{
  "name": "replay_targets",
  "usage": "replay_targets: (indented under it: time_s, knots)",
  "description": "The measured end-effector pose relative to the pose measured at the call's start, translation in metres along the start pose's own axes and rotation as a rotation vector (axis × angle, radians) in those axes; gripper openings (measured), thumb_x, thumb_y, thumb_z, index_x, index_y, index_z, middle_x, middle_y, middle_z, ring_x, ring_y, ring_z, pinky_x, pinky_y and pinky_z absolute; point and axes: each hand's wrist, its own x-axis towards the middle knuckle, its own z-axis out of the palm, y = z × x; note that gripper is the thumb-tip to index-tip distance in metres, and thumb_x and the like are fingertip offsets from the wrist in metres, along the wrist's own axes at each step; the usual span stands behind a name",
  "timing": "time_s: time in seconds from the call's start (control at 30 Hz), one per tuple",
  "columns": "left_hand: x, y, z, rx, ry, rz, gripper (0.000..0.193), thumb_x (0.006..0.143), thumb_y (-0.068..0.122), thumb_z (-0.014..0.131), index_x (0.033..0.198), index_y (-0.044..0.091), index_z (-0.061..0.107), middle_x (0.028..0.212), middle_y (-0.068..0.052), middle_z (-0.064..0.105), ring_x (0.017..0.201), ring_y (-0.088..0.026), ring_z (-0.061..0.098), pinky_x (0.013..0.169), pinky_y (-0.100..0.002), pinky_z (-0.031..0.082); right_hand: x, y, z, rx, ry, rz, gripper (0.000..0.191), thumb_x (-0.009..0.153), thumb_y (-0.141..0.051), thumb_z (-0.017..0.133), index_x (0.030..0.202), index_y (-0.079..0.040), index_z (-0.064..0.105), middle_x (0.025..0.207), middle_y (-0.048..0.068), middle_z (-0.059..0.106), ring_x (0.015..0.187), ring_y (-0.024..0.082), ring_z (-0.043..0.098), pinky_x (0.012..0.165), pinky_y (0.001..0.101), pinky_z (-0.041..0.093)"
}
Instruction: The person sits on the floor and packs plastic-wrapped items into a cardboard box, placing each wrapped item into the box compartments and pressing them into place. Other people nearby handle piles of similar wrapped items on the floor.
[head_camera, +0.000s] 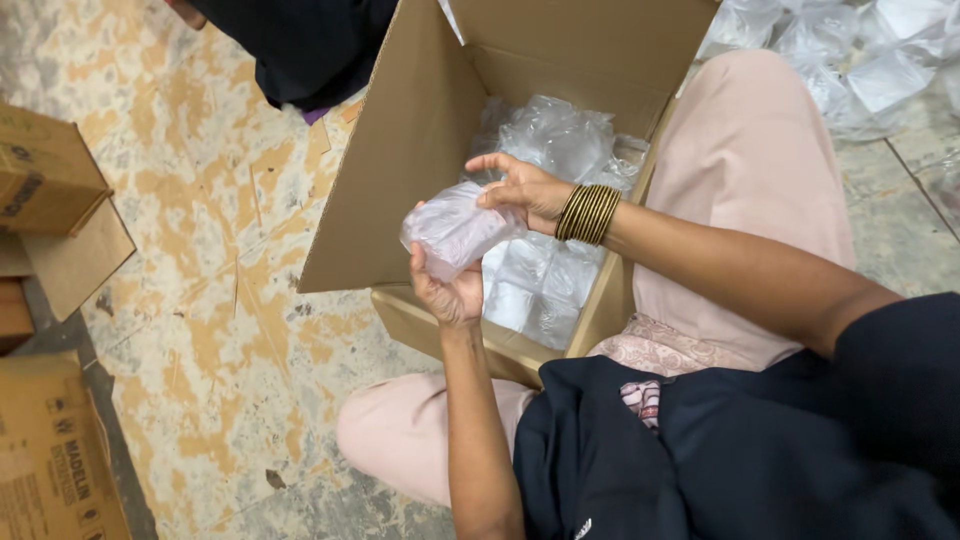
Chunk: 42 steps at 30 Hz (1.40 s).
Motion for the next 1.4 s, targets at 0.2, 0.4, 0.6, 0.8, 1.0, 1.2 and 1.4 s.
replay_targets:
  time_s: [0.2, 0.4, 0.6, 0.8, 1.0, 1.2, 1.4]
  knots:
    - [-0.002, 0.005, 0.008, 0.263, 0.02, 0.066, 0.07, 0.089, 0.029, 0.076, 0.149, 0.011, 0.044, 0.14, -0.012, 0.051, 0.133, -0.028, 0.053, 0.116, -0.047, 0.044, -0.006, 0.006, 0.01, 0.193, -0.055, 0.083, 0.059, 0.093, 0.001, 0.067, 0.143, -0.007, 0.039, 0.105, 0.011, 0.067, 0.096, 0.014, 0.068, 0.084, 0.0301, 0.059]
    - [-0.004, 0.003, 0.01, 0.336, 0.032, 0.122, 0.07, 0.091, 0.026, 0.074, 0.151, 0.01, 0.043, 0.14, -0.014, 0.052, 0.131, -0.027, 0.054, 0.115, -0.043, 0.044, -0.003, 0.012, 0.011, -0.688, -0.04, -0.468, 0.047, 0.095, -0.01, 0.076, 0.131, -0.009, 0.045, 0.115, 0.015, 0.065, 0.107, 0.022, 0.066, 0.093, 0.0358, 0.057]
    - [-0.001, -0.001, 0.002, 0.423, 0.037, 0.188, 0.07, 0.092, 0.032, 0.074, 0.15, 0.012, 0.041, 0.14, -0.015, 0.053, 0.129, -0.028, 0.055, 0.113, -0.047, 0.046, 0.001, 0.024, 0.01, -0.938, 0.126, -0.2, 0.052, 0.094, -0.021, 0.078, 0.13, -0.009, 0.044, 0.107, 0.013, 0.067, 0.089, 0.019, 0.066, 0.073, 0.0319, 0.056]
    - [0.003, -0.003, -0.015, 0.174, 0.114, 0.006, 0.073, 0.088, 0.044, 0.073, 0.146, 0.009, 0.045, 0.143, -0.011, 0.054, 0.133, -0.028, 0.055, 0.113, -0.049, 0.047, 0.018, 0.031, -0.003, 0.083, 0.07, -0.04, 0.061, 0.09, -0.005, 0.073, 0.14, -0.012, 0.037, 0.107, 0.012, 0.069, 0.095, 0.015, 0.068, 0.08, 0.0311, 0.06]
    - [0.005, -0.018, -0.022, 0.144, 0.066, -0.064, 0.078, 0.087, 0.047, 0.072, 0.151, 0.014, 0.044, 0.147, -0.008, 0.052, 0.136, -0.025, 0.053, 0.115, -0.047, 0.045, 0.012, 0.048, 0.001, -0.521, 0.009, -0.217, 0.044, 0.103, -0.023, 0.063, 0.138, -0.009, 0.041, 0.124, 0.016, 0.059, 0.114, 0.021, 0.063, 0.096, 0.0394, 0.056]
    - [0.01, -0.019, -0.016, 0.32, 0.022, -0.008, 0.079, 0.09, 0.053, 0.071, 0.152, 0.016, 0.039, 0.145, -0.015, 0.051, 0.133, -0.03, 0.055, 0.112, -0.049, 0.046, -0.011, 0.022, 0.023, -0.933, 0.068, -0.148, 0.052, 0.099, -0.046, 0.062, 0.132, -0.008, 0.047, 0.129, 0.018, 0.057, 0.115, 0.024, 0.064, 0.099, 0.0377, 0.054]
    - [0.01, -0.023, -0.006, 0.417, 0.065, -0.045, 0.074, 0.093, 0.05, 0.067, 0.152, 0.015, 0.04, 0.147, -0.015, 0.048, 0.134, -0.032, 0.053, 0.109, -0.05, 0.049, -0.017, -0.014, 0.033, -0.927, 0.046, -0.119, 0.08, 0.076, -0.051, 0.081, 0.13, -0.008, 0.043, 0.126, 0.02, 0.057, 0.113, 0.031, 0.063, 0.092, 0.0411, 0.054]
